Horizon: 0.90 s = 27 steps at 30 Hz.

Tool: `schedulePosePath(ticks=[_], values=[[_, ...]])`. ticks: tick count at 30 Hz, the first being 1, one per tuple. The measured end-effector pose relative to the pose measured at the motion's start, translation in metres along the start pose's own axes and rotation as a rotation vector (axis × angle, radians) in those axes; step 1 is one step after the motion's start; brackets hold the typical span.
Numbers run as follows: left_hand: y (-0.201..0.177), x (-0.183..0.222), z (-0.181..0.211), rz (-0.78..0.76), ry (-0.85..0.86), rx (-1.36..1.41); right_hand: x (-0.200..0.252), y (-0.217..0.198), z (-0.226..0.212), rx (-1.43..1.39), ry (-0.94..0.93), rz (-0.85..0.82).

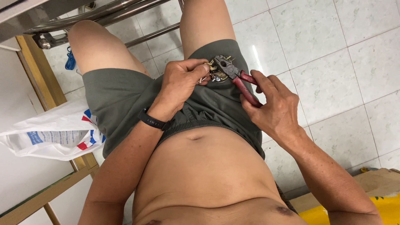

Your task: Using pliers to cut and trim small electrical components during a repair or assembly task.

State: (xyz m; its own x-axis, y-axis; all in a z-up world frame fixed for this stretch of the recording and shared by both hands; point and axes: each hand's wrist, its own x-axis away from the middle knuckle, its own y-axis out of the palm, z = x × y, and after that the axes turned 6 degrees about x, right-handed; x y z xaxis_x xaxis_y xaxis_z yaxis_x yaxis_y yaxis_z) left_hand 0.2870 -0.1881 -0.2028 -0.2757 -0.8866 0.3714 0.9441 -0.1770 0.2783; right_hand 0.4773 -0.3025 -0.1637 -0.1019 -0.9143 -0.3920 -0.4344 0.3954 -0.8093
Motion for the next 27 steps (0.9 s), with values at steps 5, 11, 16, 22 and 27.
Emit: schedulePosePath(ticks=[5,11,16,22,27], values=[[-0.002,0.000,-0.004,0.002,0.024,-0.011,0.001,0.000,-0.001,-0.130,0.106,-0.031],[0.000,0.003,0.003,0.006,0.011,-0.016,0.007,-0.003,0.025,-1.461,0.711,-0.579],[0.003,0.006,0.006,0.003,0.021,-0.041,0.015,0.005,0.039,-1.827,0.719,-0.781],[0.004,0.008,0.006,0.020,0.047,-0.048,0.007,0.007,0.014,-0.418,0.468,-0.210],[0.005,0.009,0.006,0.024,0.072,-0.074,0.006,0.003,0.000,0.039,-0.038,0.110]])
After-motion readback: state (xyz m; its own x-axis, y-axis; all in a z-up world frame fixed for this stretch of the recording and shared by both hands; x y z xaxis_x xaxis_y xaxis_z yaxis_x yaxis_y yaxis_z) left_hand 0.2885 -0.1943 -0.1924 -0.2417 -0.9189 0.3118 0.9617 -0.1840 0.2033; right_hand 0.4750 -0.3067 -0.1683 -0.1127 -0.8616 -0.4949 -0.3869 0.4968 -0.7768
